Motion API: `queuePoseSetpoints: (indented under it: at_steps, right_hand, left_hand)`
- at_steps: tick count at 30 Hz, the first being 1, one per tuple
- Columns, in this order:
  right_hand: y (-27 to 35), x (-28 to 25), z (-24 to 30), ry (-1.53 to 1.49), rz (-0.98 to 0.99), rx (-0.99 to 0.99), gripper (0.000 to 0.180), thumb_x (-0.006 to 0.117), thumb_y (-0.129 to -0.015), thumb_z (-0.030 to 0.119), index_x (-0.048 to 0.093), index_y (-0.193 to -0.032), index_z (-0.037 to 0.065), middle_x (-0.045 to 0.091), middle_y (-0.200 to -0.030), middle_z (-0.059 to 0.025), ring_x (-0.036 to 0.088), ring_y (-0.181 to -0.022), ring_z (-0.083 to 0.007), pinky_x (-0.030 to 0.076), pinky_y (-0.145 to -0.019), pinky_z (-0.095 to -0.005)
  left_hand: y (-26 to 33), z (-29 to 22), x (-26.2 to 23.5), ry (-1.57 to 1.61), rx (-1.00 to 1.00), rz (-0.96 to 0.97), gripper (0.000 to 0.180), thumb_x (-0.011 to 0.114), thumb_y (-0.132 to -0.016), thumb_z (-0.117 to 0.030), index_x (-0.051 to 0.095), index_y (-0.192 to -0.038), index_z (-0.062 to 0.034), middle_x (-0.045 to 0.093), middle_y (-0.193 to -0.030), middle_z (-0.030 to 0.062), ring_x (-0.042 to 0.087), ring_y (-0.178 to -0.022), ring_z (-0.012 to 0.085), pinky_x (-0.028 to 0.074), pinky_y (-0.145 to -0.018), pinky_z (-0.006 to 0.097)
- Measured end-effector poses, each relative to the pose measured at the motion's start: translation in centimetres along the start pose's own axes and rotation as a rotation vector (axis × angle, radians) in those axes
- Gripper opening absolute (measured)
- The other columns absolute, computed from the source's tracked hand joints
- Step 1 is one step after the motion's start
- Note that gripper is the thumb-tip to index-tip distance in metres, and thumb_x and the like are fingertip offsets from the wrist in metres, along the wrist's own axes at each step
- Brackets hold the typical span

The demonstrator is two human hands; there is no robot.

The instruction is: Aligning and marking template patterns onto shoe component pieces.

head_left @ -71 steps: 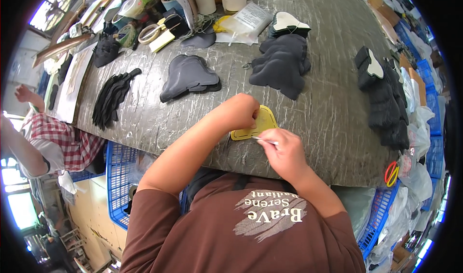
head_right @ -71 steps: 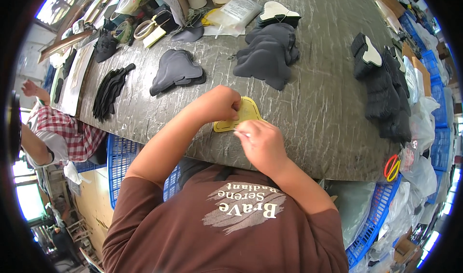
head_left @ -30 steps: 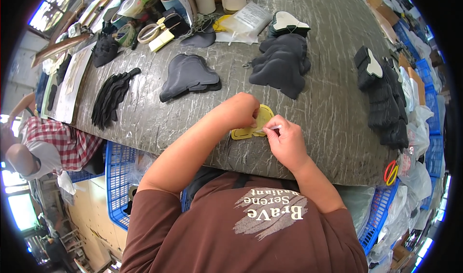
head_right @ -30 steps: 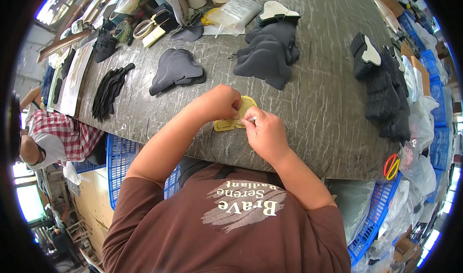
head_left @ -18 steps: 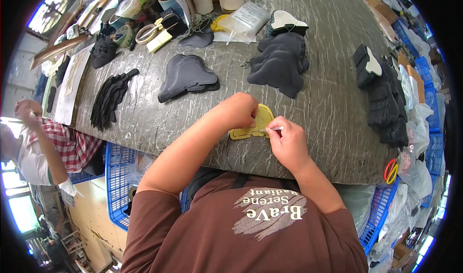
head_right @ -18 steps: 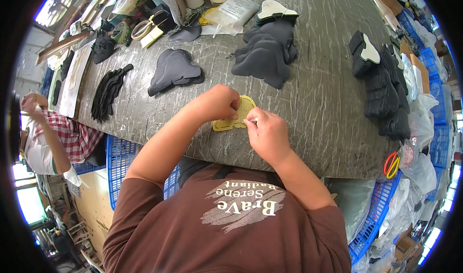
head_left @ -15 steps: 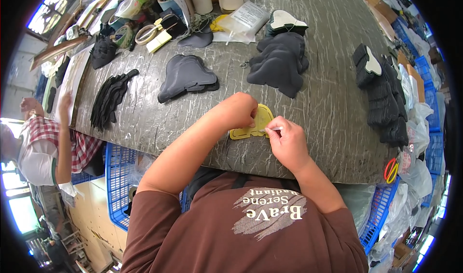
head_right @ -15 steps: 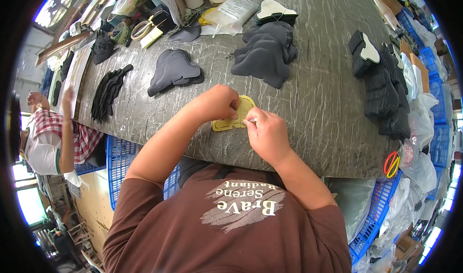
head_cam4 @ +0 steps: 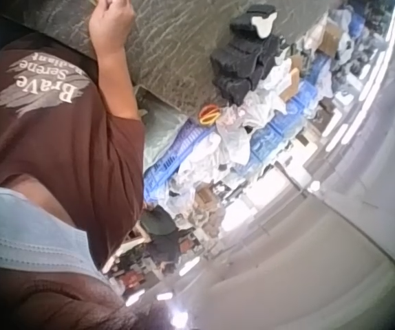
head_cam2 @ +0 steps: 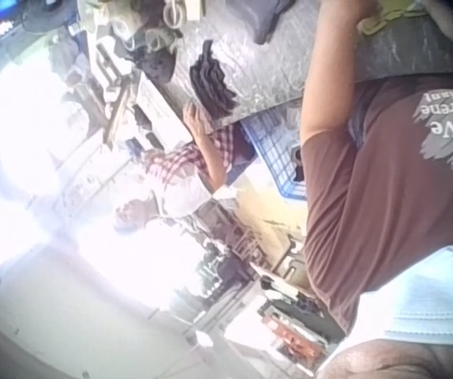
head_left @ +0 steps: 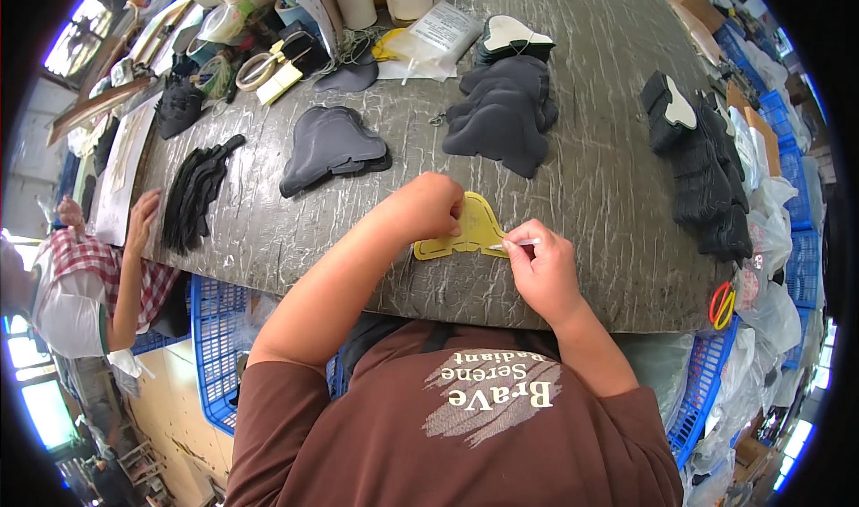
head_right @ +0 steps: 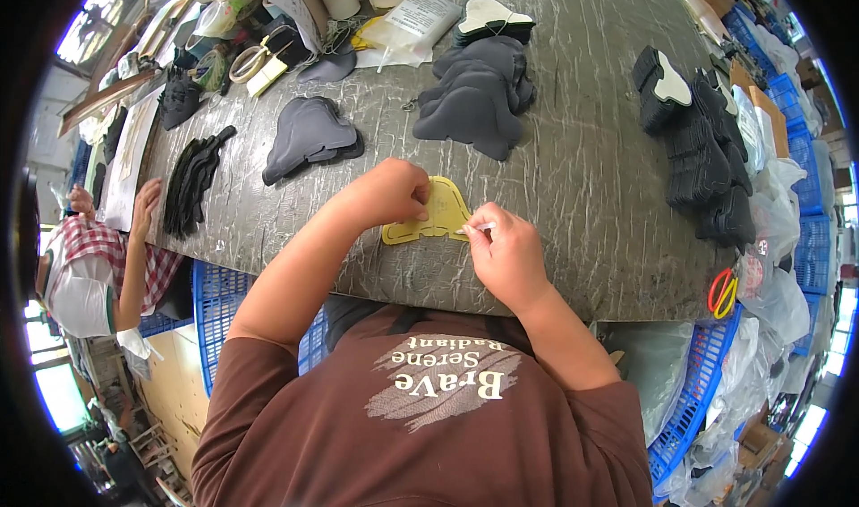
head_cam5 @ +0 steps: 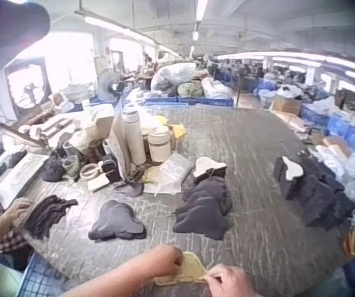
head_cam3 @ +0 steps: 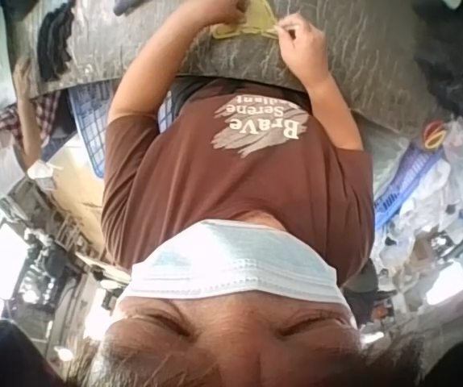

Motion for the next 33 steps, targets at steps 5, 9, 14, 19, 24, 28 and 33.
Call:
queuePoseSetpoints:
  at_steps: [5,9,14,19,24,28,33]
  right_hand:
    - [0.8,-1.1,-0.5,0.009,-0.024,0.015,0.012,0.066,-0.082,0.001,0.055,-0.084,0.003,0.065,-0.075,-0.0135,0.064,-0.068,-0.0317,0.049,-0.059,-0.0371]
    - [1.0,-1.9,-1.1,-0.041,-0.034,0.074,0.012,0.066,-0.082,0.000,0.055,-0.084,0.003,0.064,-0.075,-0.0143,0.064,-0.067,-0.0320,0.049,-0.059,-0.0373]
    - [0.3,-1.9,0.1,0.077,-0.024,0.045,0.013,0.066,-0.081,0.001,0.054,-0.083,0.003,0.063,-0.073,-0.0136,0.063,-0.066,-0.0322,0.048,-0.057,-0.0386]
    - [0.2,-0.6,0.3,0.107,-0.007,-0.045,0.016,0.068,-0.079,0.002,0.053,-0.083,0.005,0.062,-0.071,-0.0124,0.061,-0.064,-0.0334,0.047,-0.057,-0.0412]
    - [0.2,-0.5,0.6,0.114,-0.013,-0.090,0.016,0.068,-0.079,0.003,0.052,-0.082,0.005,0.062,-0.072,-0.0119,0.061,-0.066,-0.0333,0.047,-0.059,-0.0427]
    - [0.0,-1.0,0.4,0.166,0.004,-0.022,0.016,0.068,-0.079,0.003,0.052,-0.082,0.005,0.062,-0.072,-0.0123,0.061,-0.066,-0.0334,0.047,-0.059,-0.0429]
    - [-0.5,0.3,1.5,0.119,0.015,-0.121,0.017,0.069,-0.079,0.005,0.052,-0.082,0.006,0.061,-0.069,-0.0107,0.061,-0.065,-0.0326,0.046,-0.060,-0.0425]
  left_hand:
    - [0.0,-0.1,0.0,0.007,0.023,-0.015,0.024,0.077,-0.067,-0.011,0.067,-0.085,0.0013,0.069,-0.079,0.0148,0.067,-0.071,0.0261,0.052,-0.065,0.035]
    - [0.1,-0.3,-0.2,-0.001,0.025,-0.027,0.023,0.077,-0.068,-0.010,0.067,-0.085,0.0013,0.068,-0.078,0.0149,0.067,-0.070,0.0257,0.052,-0.065,0.035]
    - [0.0,0.3,0.1,0.059,-0.038,0.001,0.023,0.077,-0.068,-0.009,0.066,-0.084,0.0023,0.068,-0.077,0.0145,0.067,-0.069,0.0244,0.052,-0.063,0.034]
    - [0.1,0.1,0.1,0.090,-0.069,0.030,0.022,0.077,-0.069,-0.008,0.066,-0.085,0.0028,0.068,-0.075,0.0139,0.067,-0.064,0.0220,0.052,-0.059,0.033]
    - [0.1,0.2,0.1,0.063,-0.043,0.020,0.022,0.077,-0.070,-0.008,0.065,-0.086,0.0027,0.068,-0.075,0.0135,0.067,-0.063,0.0214,0.052,-0.059,0.032]
    - [0.1,-0.2,-0.1,0.027,0.003,0.002,0.022,0.077,-0.070,-0.008,0.066,-0.085,0.0025,0.068,-0.075,0.0137,0.067,-0.064,0.0217,0.052,-0.060,0.033]
    - [0.1,-0.1,0.0,0.010,-0.003,-0.003,0.022,0.077,-0.070,-0.008,0.066,-0.086,0.0017,0.068,-0.075,0.0135,0.067,-0.066,0.0220,0.052,-0.061,0.033]
Point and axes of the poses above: each hand's wrist, its own y-axis away from the middle knuckle, its own x-axis out of the palm, z = x × y, the point moved 8 cm from there along -y, towards the middle knuckle
